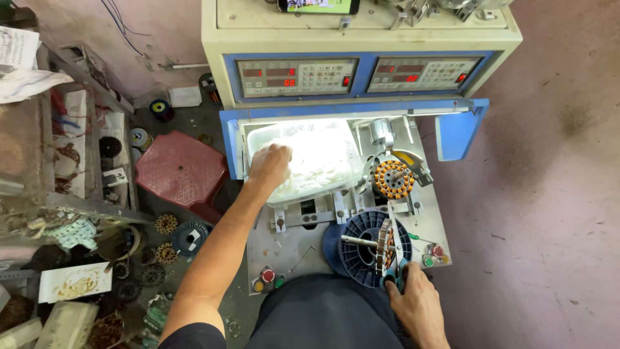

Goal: The person places white plastic pieces onto a rotating blue fixture attached to a machine, then uses scissors to trim the pieces. The person retrieves more pieces from a container and continues the process.

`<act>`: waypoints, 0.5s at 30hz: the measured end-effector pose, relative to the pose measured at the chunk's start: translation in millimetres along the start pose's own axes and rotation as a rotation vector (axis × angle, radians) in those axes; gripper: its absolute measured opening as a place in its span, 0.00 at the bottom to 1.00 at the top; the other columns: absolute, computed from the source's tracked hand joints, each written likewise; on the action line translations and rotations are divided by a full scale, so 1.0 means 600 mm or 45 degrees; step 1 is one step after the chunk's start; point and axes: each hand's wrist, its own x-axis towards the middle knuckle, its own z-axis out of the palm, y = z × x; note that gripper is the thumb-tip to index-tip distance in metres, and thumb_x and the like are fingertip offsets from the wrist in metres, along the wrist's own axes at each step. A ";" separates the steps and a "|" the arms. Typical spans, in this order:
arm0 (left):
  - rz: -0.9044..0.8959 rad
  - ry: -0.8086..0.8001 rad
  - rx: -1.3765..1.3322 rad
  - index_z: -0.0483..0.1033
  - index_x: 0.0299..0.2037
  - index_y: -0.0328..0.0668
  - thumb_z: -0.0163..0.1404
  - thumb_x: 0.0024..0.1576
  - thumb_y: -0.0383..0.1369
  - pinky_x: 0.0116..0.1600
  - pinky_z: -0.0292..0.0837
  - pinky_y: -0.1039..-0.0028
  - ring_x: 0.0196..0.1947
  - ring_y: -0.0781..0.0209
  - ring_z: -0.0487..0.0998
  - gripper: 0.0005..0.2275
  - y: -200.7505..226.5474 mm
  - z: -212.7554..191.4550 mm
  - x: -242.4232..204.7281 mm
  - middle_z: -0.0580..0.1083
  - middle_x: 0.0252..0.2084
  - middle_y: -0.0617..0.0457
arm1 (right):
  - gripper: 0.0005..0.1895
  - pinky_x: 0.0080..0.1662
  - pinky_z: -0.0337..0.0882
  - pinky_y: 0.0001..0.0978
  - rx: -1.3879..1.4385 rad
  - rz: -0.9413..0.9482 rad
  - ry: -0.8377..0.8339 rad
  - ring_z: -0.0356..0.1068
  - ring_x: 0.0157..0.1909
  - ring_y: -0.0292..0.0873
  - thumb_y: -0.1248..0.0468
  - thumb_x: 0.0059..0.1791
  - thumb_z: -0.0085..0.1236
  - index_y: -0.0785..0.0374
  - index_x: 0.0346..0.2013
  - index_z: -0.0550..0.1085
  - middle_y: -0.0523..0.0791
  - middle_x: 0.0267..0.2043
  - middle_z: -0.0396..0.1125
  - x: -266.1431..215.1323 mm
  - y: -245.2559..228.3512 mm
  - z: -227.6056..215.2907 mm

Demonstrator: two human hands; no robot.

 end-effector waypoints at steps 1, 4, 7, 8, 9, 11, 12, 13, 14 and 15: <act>0.002 0.001 -0.009 0.82 0.32 0.38 0.54 0.45 0.22 0.44 0.78 0.56 0.37 0.41 0.82 0.07 0.002 0.002 -0.001 0.80 0.34 0.36 | 0.24 0.47 0.72 0.51 0.033 0.016 0.022 0.74 0.46 0.61 0.58 0.42 0.66 0.66 0.45 0.68 0.57 0.41 0.73 -0.006 -0.001 0.000; -0.041 0.013 -0.046 0.83 0.33 0.38 0.53 0.45 0.20 0.47 0.78 0.57 0.38 0.41 0.83 0.09 0.012 0.000 -0.004 0.80 0.34 0.35 | 0.23 0.47 0.73 0.50 0.093 0.045 0.095 0.74 0.45 0.61 0.59 0.41 0.67 0.66 0.44 0.69 0.57 0.41 0.74 -0.019 -0.005 -0.007; -0.006 0.063 -0.075 0.83 0.34 0.37 0.52 0.46 0.20 0.50 0.78 0.59 0.39 0.43 0.83 0.09 0.029 -0.018 -0.008 0.80 0.34 0.36 | 0.21 0.47 0.74 0.49 0.054 0.096 0.102 0.76 0.44 0.60 0.59 0.41 0.68 0.67 0.42 0.73 0.56 0.38 0.75 -0.021 -0.009 -0.021; -0.021 0.088 -0.098 0.83 0.34 0.36 0.52 0.46 0.21 0.48 0.77 0.58 0.38 0.42 0.82 0.09 0.033 -0.025 -0.009 0.79 0.35 0.36 | 0.20 0.48 0.74 0.47 0.017 0.161 0.049 0.76 0.43 0.58 0.58 0.41 0.68 0.66 0.42 0.75 0.55 0.37 0.76 -0.016 -0.008 -0.026; -0.035 0.101 -0.123 0.82 0.35 0.35 0.53 0.47 0.21 0.46 0.77 0.58 0.38 0.42 0.82 0.08 0.038 -0.032 -0.012 0.79 0.36 0.37 | 0.19 0.48 0.75 0.46 -0.020 0.237 -0.012 0.77 0.42 0.57 0.57 0.42 0.69 0.66 0.42 0.78 0.55 0.36 0.77 -0.017 -0.006 -0.030; -0.022 0.182 -0.170 0.81 0.35 0.33 0.53 0.49 0.21 0.44 0.77 0.57 0.36 0.42 0.81 0.06 0.049 -0.043 -0.020 0.78 0.37 0.38 | 0.21 0.46 0.76 0.43 0.063 0.322 -0.103 0.79 0.39 0.53 0.55 0.41 0.71 0.65 0.42 0.79 0.53 0.35 0.77 -0.012 0.004 -0.039; 0.004 0.252 -0.192 0.80 0.34 0.32 0.53 0.50 0.21 0.43 0.76 0.57 0.36 0.41 0.81 0.05 0.053 -0.049 -0.025 0.77 0.36 0.38 | 0.22 0.44 0.77 0.42 0.102 0.365 -0.145 0.80 0.37 0.50 0.54 0.41 0.71 0.65 0.42 0.80 0.53 0.34 0.77 -0.012 0.010 -0.043; 0.027 0.327 -0.209 0.79 0.34 0.31 0.54 0.51 0.21 0.42 0.76 0.57 0.35 0.41 0.80 0.04 0.057 -0.059 -0.027 0.77 0.36 0.38 | 0.21 0.42 0.76 0.40 0.173 0.352 -0.144 0.80 0.35 0.49 0.55 0.41 0.71 0.66 0.41 0.80 0.53 0.33 0.78 -0.012 0.015 -0.048; -0.005 0.338 -0.368 0.79 0.35 0.30 0.53 0.53 0.20 0.40 0.77 0.60 0.34 0.45 0.81 0.03 0.064 -0.067 -0.025 0.78 0.36 0.40 | 0.21 0.39 0.76 0.38 0.243 0.338 -0.143 0.80 0.33 0.47 0.56 0.41 0.71 0.67 0.41 0.79 0.53 0.32 0.79 -0.010 0.020 -0.053; -0.046 0.345 -0.527 0.78 0.37 0.29 0.52 0.55 0.20 0.39 0.78 0.63 0.34 0.49 0.82 0.03 0.071 -0.074 -0.027 0.78 0.36 0.42 | 0.21 0.36 0.76 0.36 0.310 0.324 -0.147 0.80 0.31 0.45 0.57 0.40 0.71 0.68 0.41 0.79 0.52 0.31 0.79 -0.012 0.027 -0.055</act>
